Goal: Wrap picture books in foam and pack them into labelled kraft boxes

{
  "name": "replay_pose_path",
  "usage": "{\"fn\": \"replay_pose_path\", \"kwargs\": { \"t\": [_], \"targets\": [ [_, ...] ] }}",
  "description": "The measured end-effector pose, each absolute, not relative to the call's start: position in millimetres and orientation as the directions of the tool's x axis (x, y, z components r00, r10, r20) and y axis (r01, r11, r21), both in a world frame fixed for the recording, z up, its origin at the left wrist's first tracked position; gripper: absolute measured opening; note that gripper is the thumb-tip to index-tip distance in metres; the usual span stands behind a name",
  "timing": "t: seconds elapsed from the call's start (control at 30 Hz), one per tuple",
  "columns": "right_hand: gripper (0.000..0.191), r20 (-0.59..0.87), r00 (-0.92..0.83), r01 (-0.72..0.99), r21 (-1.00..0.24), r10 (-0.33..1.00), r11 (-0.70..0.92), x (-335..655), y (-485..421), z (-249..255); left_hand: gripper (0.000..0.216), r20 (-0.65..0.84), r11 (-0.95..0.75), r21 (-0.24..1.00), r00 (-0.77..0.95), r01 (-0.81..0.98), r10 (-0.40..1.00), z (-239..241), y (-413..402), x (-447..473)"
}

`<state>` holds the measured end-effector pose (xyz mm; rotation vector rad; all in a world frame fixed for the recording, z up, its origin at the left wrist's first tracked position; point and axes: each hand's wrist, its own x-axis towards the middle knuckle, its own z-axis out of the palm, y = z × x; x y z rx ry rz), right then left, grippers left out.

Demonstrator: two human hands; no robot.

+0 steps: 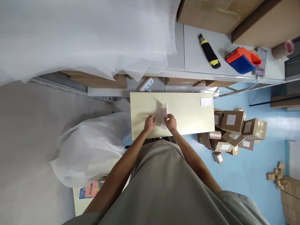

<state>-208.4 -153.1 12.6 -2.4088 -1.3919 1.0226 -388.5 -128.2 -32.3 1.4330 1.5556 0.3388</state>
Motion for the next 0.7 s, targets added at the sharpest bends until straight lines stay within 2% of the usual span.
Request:
{"fn": "replay_pose_path", "kwargs": {
  "t": [0.2, 0.4, 0.7],
  "targets": [
    [0.034, -0.519, 0.251, 0.659, -0.526, 0.817, -0.537, -238, -156, 12, 0.033, -0.458, 0.358, 0.739, 0.036, 0.571, 0.888, -24, -130, -408],
    [0.025, -0.628, 0.378, 0.45, -0.518, 0.68, -0.728, -236, -148, -10, 0.036, -0.528, 0.382, 0.719, 0.099, 0.58, 0.843, -28, -121, -424],
    [0.02, -0.653, 0.382, 0.291, -0.586, 0.654, -0.756, -254, -144, -36, 0.035, -0.625, 0.547, 0.73, 0.077, 0.411, 0.777, -37, -109, -440]
  ]
}}
